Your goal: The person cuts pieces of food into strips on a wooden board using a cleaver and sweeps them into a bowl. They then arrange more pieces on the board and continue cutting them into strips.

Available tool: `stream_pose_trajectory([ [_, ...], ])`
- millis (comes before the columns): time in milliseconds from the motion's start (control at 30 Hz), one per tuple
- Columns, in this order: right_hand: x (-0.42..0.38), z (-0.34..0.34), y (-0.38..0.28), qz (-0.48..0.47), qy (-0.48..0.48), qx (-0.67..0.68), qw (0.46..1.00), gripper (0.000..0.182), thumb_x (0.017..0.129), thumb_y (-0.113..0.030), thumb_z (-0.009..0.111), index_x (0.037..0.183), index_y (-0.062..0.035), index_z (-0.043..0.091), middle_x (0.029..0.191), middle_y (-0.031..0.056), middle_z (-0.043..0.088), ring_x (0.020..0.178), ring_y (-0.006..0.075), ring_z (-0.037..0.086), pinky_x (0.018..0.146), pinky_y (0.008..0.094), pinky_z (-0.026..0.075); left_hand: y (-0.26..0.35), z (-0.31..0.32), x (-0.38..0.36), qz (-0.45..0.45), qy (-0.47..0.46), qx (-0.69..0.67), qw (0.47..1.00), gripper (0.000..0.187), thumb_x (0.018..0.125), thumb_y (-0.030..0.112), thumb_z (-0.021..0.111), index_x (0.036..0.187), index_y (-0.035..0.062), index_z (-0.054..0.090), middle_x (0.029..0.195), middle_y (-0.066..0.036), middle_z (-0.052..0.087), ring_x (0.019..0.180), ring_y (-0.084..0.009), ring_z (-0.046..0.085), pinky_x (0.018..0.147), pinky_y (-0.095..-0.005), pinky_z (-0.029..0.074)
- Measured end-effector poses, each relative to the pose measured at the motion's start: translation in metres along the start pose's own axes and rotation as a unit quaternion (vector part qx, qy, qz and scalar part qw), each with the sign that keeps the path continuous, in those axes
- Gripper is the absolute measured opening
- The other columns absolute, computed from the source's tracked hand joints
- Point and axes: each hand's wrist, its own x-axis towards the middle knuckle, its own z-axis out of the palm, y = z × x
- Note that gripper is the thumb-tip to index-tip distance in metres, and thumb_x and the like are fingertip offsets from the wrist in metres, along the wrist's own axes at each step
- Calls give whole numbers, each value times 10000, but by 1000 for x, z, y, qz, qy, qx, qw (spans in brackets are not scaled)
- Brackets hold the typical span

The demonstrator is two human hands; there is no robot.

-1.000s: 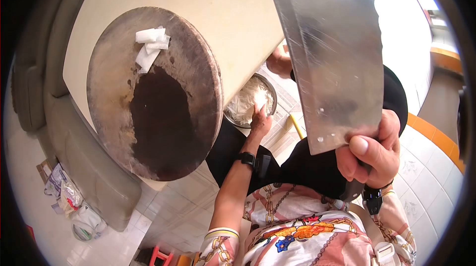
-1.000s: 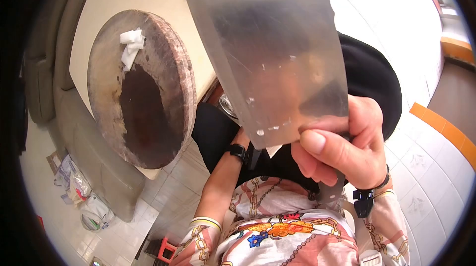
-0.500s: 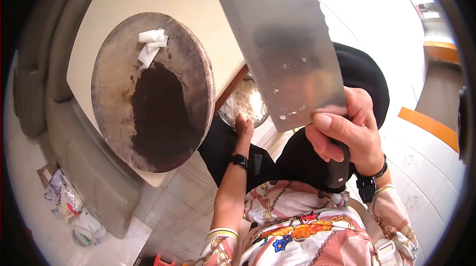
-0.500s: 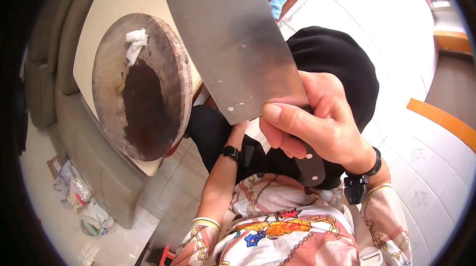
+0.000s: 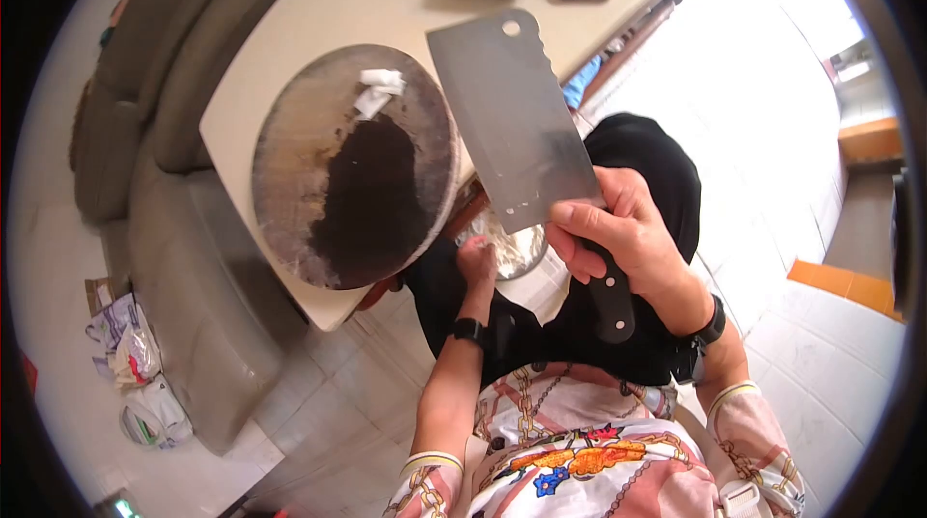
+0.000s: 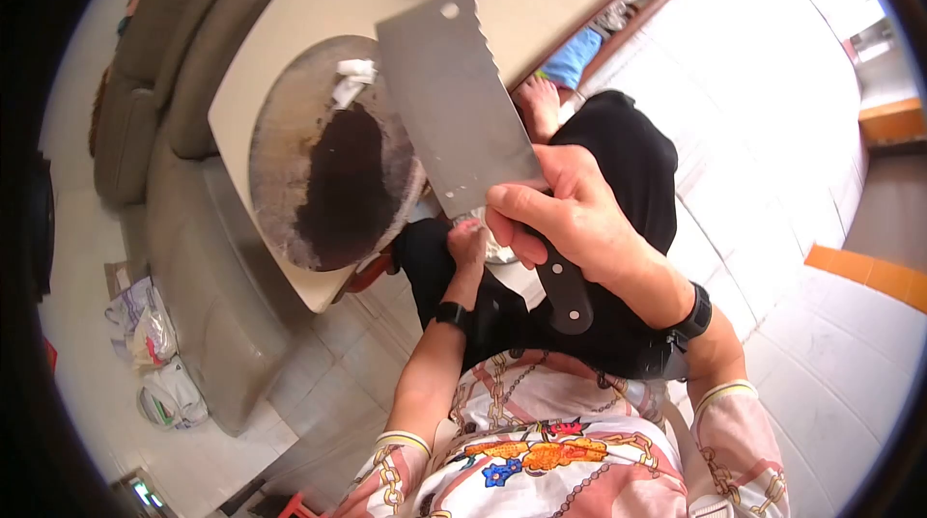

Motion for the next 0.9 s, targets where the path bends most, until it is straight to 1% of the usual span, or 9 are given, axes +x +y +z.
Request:
stream_pose_trajectory([
  [100, 0, 0, 5, -13, -18, -8, 1000, 149, 906, -109, 543, 849, 29, 534, 589, 39, 525, 412, 55, 428, 393, 213, 367, 2, -6, -6, 102, -70, -18, 992, 508, 645, 176, 664, 1116, -13, 638, 975, -196, 683, 946, -305, 661, 850, -348, 494],
  [133, -1, -1, 7, -13, -22, -10, 1000, 153, 904, -112, 547, 838, 26, 534, 589, 41, 527, 413, 58, 432, 392, 214, 370, 6, -15, -6, 88, -121, -26, 988, 563, 654, 173, 679, 1182, -6, 605, 1085, -216, 653, 1037, -316, 627, 909, -348, 467],
  [267, -2, 1, 5, -20, -29, -10, 999, 165, 895, -112, 555, 797, 19, 537, 587, 47, 532, 414, 67, 445, 396, 219, 387, 63, -56, -31, 50, -159, -30, 986, 521, 720, 124, 693, 1212, -9, 583, 1096, -176, 660, 1004, -264, 643, 895, -328, 476],
  [333, -2, -1, 6, -19, -31, 1, 999, 164, 891, -106, 555, 785, 19, 538, 595, 52, 540, 416, 73, 450, 400, 225, 397, 87, -78, -41, 125, -290, -89, 945, 442, 808, 62, 665, 1234, -9, 568, 1069, -126, 669, 979, -179, 632, 874, -297, 480],
  [433, -3, -3, 2, -10, -46, 22, 999, 156, 880, -89, 555, 769, 20, 553, 610, 46, 558, 451, 77, 483, 435, 228, 418, 148, -113, -58, 173, -371, -165, 898, 370, 858, 31, 630, 1223, -3, 576, 1045, -90, 666, 953, -117, 608, 848, -271, 485],
  [567, -3, -2, 2, 7, -55, 64, 996, 125, 876, -80, 562, 808, 24, 558, 631, 60, 573, 451, 77, 483, 431, 227, 422, 210, -131, -57, 225, -378, -138, 887, 292, 881, 116, 628, 1135, -25, 595, 1037, -94, 668, 943, -112, 601, 812, -280, 485],
  [700, -6, -5, 0, -9, -57, 82, 995, 117, 886, -73, 555, 829, 29, 559, 651, 62, 577, 449, 79, 477, 429, 236, 423, 244, -138, -59, 344, -298, -90, 886, 270, 876, 163, 649, 1075, -18, 623, 954, -86, 682, 900, -96, 601, 766, -266, 485],
  [833, -12, -11, -6, -28, -51, 124, 991, 137, 899, -90, 542, 836, 30, 561, 656, 59, 571, 450, 83, 475, 427, 230, 398, 261, -172, -66, 229, -363, -55, 902, 246, 868, 135, 653, 1070, -5, 633, 937, -72, 681, 887, -95, 606, 770, -259, 489],
  [900, -11, -12, -5, -31, -44, 121, 991, 146, 900, -97, 544, 828, 28, 566, 648, 57, 568, 449, 82, 474, 426, 229, 391, 277, -191, -68, 225, -290, -164, 916, 258, 863, 108, 651, 1099, 5, 628, 920, -52, 676, 857, -97, 610, 774, -244, 494],
])
